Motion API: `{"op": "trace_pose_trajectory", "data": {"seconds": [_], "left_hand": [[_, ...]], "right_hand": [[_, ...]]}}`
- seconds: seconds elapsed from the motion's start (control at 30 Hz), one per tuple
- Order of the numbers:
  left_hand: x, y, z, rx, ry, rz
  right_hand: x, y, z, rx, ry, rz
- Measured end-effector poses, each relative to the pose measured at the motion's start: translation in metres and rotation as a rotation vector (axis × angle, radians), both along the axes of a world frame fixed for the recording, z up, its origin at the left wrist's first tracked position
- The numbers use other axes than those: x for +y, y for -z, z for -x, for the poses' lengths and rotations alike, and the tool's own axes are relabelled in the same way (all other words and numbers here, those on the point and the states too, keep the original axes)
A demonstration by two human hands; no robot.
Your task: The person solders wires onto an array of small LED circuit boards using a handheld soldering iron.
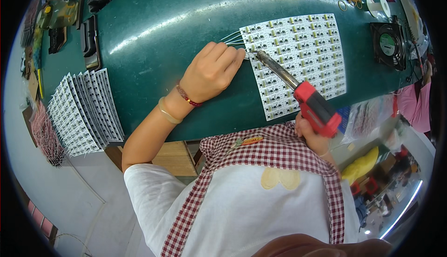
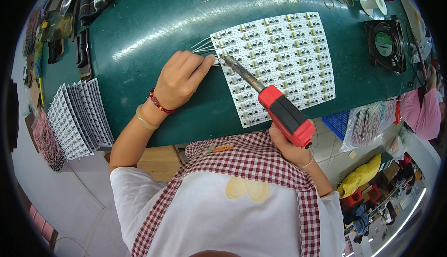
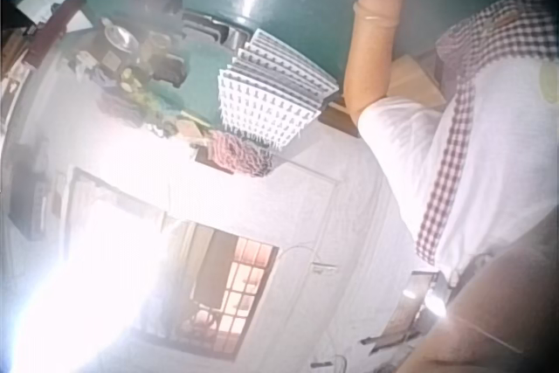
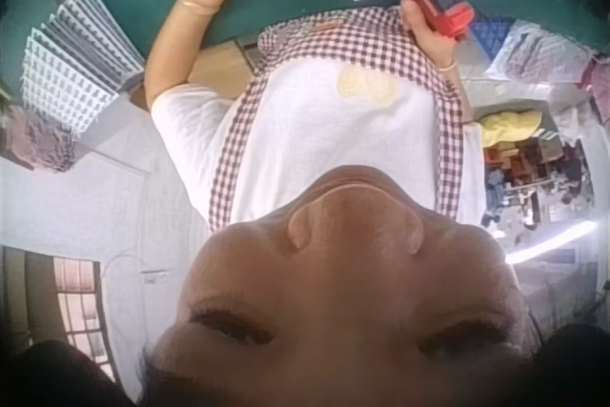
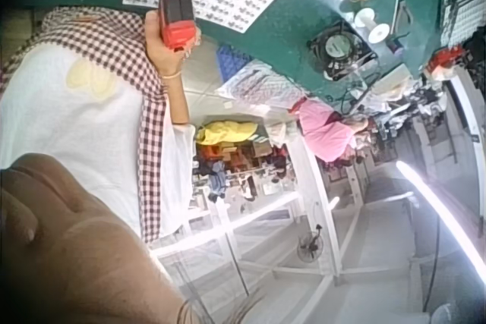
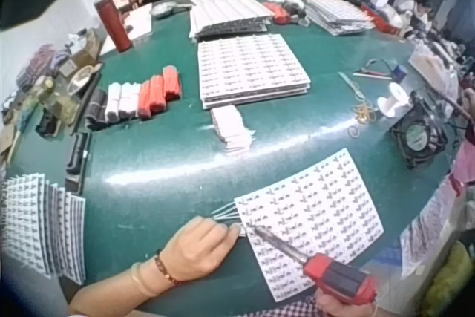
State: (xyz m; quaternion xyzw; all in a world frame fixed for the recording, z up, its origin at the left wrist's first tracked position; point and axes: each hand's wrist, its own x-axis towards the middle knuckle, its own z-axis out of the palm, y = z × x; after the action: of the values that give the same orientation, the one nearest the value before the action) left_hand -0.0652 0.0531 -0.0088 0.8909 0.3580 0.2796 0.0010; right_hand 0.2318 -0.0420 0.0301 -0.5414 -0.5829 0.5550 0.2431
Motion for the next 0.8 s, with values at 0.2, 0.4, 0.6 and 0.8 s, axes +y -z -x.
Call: {"op": "trace_pose_trajectory", "data": {"seconds": [0.2, 0.4, 0.6, 0.8], "left_hand": [[-0.002, -0.001, 0.000, 0.038, -0.012, -0.009], [-0.002, -0.003, -0.002, 0.017, -0.029, -0.005], [-0.008, -0.008, 0.005, 0.074, -0.027, 0.052], [-0.024, -0.011, 0.015, 0.078, -0.060, 0.099]], "right_hand": [[-0.002, 0.002, -0.002, 0.018, 0.038, -0.002], [-0.002, -0.006, 0.001, 0.073, 0.061, 0.019], [-0.006, -0.006, -0.009, 0.141, 0.128, 0.088], [-0.001, -0.013, -0.009, 0.271, 0.169, 0.177]]}}
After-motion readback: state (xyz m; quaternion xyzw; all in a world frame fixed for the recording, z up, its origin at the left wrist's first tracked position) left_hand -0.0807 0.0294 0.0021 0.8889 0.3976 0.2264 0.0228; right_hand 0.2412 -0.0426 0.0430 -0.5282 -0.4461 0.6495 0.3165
